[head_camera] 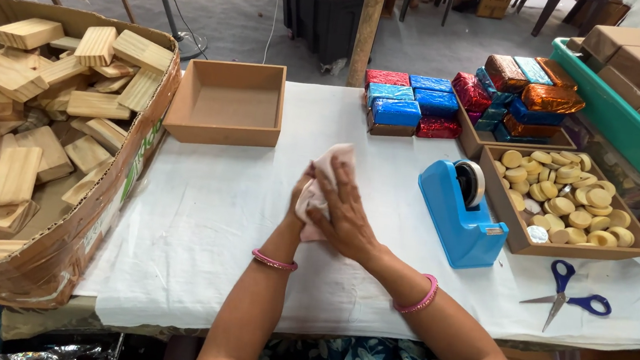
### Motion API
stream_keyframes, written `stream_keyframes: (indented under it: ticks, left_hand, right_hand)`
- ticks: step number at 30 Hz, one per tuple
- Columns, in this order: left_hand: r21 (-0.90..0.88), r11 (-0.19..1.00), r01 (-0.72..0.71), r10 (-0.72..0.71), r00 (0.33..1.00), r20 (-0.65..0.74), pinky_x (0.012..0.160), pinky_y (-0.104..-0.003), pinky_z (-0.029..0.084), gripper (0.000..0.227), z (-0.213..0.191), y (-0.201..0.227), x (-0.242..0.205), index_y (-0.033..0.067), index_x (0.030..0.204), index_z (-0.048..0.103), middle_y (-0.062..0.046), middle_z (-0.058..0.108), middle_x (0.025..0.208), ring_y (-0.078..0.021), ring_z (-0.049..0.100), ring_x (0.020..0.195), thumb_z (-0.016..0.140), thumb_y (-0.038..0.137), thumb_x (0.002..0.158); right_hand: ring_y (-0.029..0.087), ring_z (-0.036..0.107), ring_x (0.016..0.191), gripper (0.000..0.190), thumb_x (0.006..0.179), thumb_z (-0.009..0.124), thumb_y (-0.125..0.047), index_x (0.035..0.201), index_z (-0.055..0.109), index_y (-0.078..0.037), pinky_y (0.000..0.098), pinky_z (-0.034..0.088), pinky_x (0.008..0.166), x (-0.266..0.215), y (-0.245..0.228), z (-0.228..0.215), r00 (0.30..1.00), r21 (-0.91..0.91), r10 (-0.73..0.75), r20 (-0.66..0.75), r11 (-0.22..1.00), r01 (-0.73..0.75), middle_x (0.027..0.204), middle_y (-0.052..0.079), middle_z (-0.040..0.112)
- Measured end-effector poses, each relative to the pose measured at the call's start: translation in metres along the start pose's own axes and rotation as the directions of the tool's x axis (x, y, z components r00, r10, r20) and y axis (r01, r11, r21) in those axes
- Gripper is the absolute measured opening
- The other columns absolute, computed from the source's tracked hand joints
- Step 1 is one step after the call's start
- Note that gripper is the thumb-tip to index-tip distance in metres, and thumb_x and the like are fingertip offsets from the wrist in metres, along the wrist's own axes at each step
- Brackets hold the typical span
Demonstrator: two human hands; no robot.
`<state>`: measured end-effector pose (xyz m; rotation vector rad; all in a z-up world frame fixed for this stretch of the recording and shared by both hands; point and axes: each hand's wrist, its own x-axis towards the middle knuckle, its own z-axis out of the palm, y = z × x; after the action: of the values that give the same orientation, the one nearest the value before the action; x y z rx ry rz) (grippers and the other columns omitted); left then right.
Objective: The person wipes a small wooden block with a cloth, then places a round wooden piece into a recess on the block. They continue wiping the block and then wrap it in a sheet of shiny blue foil.
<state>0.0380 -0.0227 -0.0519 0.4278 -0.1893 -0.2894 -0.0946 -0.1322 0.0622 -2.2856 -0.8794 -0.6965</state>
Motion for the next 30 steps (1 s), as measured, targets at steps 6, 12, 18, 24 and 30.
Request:
stream_keyframes:
  ticks: [6, 12, 18, 24, 30]
  left_hand:
    - [0.364, 0.931, 0.02, -0.079, 0.986, 0.149, 0.101, -0.036, 0.055, 0.047, 0.048, -0.001, -0.025, 0.013, 0.151, 0.042, -0.011, 0.057, 0.14, -0.0232, 0.061, 0.123, 0.038, 0.026, 0.107]
    - [0.611, 0.787, -0.081, 0.044, 0.996, 0.076, 0.102, -0.029, 0.049, 0.047, 0.049, 0.004, -0.02, 0.0139, 0.154, 0.039, -0.009, 0.056, 0.14, -0.018, 0.055, 0.125, 0.041, 0.026, 0.108]
    - [0.538, 0.809, -0.237, 0.32, 0.945, -0.064, 0.108, -0.03, 0.046, 0.045, 0.023, 0.021, -0.003, 0.0127, 0.149, 0.045, -0.011, 0.053, 0.146, -0.0198, 0.054, 0.132, 0.035, 0.031, 0.109]
    - [0.284, 0.873, -0.396, 0.447, 0.884, -0.141, 0.106, -0.04, 0.051, 0.038, -0.042, 0.036, 0.019, 0.0129, 0.143, 0.047, -0.013, 0.055, 0.14, -0.0281, 0.058, 0.127, 0.041, 0.024, 0.107]
    - [0.344, 0.855, -0.389, 0.514, 0.725, -0.458, 0.095, -0.042, 0.058, 0.042, 0.003, 0.06, -0.011, 0.0167, 0.141, 0.048, -0.008, 0.058, 0.135, -0.0256, 0.064, 0.117, 0.04, 0.03, 0.102]
  right_hand:
    - [0.042, 0.034, 0.15, 0.056, 0.103, 0.059, -0.026, 0.153, 0.046, -0.007, 0.0508, 0.032, 0.122, 0.006, 0.039, -0.007, 0.953, 0.02, 0.178, -0.244, 0.984, -0.179, 0.165, 0.021, 0.032]
    - [0.032, 0.074, 0.109, 0.033, 0.103, 0.056, -0.021, 0.134, 0.062, -0.01, 0.0399, 0.056, 0.093, 0.039, 0.089, 0.007, 0.83, 0.312, 0.557, -0.034, 0.794, -0.521, 0.118, 0.019, 0.074]
    - [0.037, 0.07, 0.113, 0.029, 0.098, 0.065, -0.019, 0.125, 0.065, -0.01, 0.0423, 0.056, 0.096, 0.052, 0.064, 0.047, 0.846, 0.328, 0.5, -0.186, 0.843, -0.426, 0.119, 0.018, 0.072]
    - [0.037, 0.049, 0.14, 0.033, 0.075, 0.066, -0.006, 0.106, 0.076, -0.007, 0.0463, 0.042, 0.114, 0.039, 0.036, 0.021, 0.993, 0.298, -0.062, -0.102, 0.95, 0.09, 0.141, 0.02, 0.061]
    - [0.03, 0.067, 0.122, 0.012, 0.069, 0.074, -0.01, 0.081, 0.074, -0.008, 0.0419, 0.053, 0.106, 0.026, 0.066, 0.008, 0.975, 0.392, -0.145, 0.17, 0.917, 0.068, 0.098, 0.005, 0.076]
